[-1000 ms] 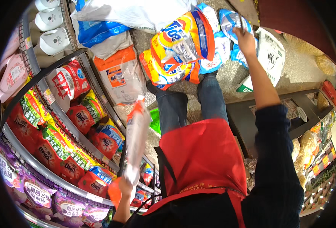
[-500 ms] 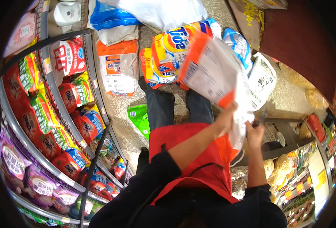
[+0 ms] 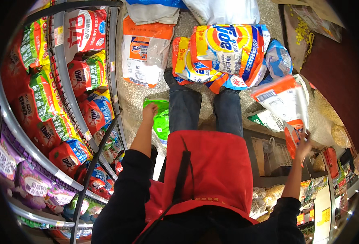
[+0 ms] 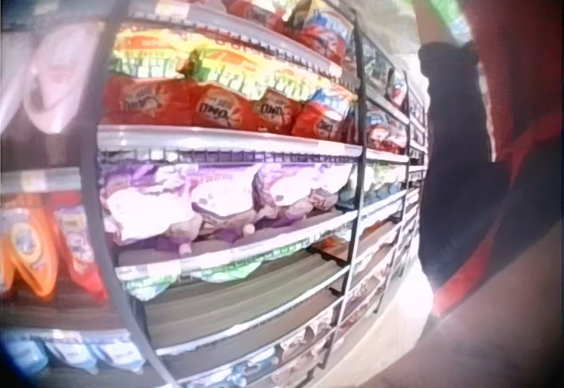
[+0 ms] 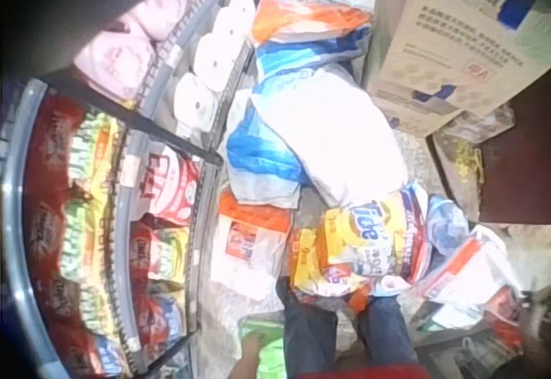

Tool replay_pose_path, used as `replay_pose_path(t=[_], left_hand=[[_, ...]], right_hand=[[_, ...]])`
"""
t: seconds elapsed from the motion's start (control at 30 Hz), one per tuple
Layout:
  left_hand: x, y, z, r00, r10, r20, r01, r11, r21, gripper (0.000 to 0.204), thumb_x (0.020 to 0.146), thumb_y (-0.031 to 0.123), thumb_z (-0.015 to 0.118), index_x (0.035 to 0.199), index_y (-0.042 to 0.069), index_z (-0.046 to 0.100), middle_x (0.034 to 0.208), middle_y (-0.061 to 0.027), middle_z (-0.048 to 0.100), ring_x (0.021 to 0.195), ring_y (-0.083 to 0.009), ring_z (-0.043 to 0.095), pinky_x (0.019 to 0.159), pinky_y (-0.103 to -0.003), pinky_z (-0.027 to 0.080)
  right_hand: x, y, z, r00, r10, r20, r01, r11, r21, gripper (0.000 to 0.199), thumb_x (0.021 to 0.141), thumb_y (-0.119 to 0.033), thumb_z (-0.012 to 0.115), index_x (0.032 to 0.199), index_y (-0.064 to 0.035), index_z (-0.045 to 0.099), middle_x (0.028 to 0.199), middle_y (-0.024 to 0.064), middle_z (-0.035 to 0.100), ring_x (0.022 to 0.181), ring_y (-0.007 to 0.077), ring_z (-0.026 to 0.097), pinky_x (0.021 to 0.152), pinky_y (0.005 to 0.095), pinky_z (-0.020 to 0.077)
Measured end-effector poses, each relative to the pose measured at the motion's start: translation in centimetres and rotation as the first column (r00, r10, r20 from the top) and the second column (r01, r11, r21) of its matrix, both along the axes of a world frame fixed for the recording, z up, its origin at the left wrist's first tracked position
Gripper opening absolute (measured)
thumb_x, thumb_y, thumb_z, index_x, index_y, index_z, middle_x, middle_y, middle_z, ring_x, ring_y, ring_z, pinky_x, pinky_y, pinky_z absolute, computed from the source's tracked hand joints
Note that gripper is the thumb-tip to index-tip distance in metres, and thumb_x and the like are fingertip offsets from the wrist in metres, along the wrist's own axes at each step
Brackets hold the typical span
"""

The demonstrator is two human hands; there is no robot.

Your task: The person packs various packaged goods into plastic bags using a handheld cutter to open them. They handle multiple items including detergent and noodles, cutting open packages and placing contents into bags while working in a store aisle.

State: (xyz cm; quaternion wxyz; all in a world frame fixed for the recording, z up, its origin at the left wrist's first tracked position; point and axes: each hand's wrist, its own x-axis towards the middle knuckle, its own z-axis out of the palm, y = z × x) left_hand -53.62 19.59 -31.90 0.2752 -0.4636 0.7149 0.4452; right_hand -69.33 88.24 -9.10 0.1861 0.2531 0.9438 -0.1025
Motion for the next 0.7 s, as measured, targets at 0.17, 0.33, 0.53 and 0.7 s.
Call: replay_pose_path(t=[0.17,0.33,0.53,0.7], left_hand=[[-0.5,-6.7,-6.8,0.932,0.295,0.213,-0.240,0.939,-0.247,0.031,0.079,0.021,0.058,0.101,-0.001,0.057,0.094,-0.0160,0.060,0.082,-0.0298,0.058,0.070,-0.039,0.047],[-15.1,-4.4,-11.0,0.773,-0.584,-0.248,0.456,0.782,-0.425,0.036,0.078,0.025,0.058,0.105,0.002,0.056,0.102,-0.0174,0.055,0.095,-0.0342,0.053,0.082,-0.045,0.042],[-33.5,2.2,-17.9,0.376,-0.902,0.212,0.775,0.181,-0.605,0.024,0.079,0.021,0.053,0.097,0.008,0.061,0.097,-0.0111,0.059,0.090,-0.0256,0.056,0.066,-0.040,0.045],[-39.4,3.6,-25.2,0.178,-0.815,0.552,0.960,0.019,-0.280,0.025,0.083,0.026,0.049,0.095,0.013,0.067,0.098,-0.0100,0.065,0.086,-0.0212,0.064,0.054,-0.040,0.046]], right_hand=[[1.2,-26.0,-7.4,0.948,0.179,0.264,0.003,0.823,-0.569,0.016,0.084,-0.014,0.057,0.094,-0.0029,0.061,0.068,0.0000,0.056,0.060,0.0063,0.049,0.055,0.0221,0.0403],[6.2,-37.0,-10.8,0.818,-0.105,0.566,0.478,0.671,-0.567,0.014,0.087,-0.012,0.054,0.093,-0.0012,0.060,0.066,-0.0005,0.054,0.058,0.0071,0.050,0.054,0.0217,0.0397],[11.0,-38.5,-12.5,0.674,-0.322,0.665,0.700,0.567,-0.435,0.015,0.088,-0.012,0.053,0.094,-0.0002,0.060,0.065,-0.0004,0.053,0.059,0.0063,0.049,0.056,0.0207,0.0383],[12.3,-39.3,-13.9,0.609,-0.421,0.672,0.785,0.436,-0.439,0.016,0.088,-0.013,0.053,0.094,0.0000,0.060,0.064,-0.0015,0.052,0.059,0.0058,0.047,0.054,0.0203,0.0361]])
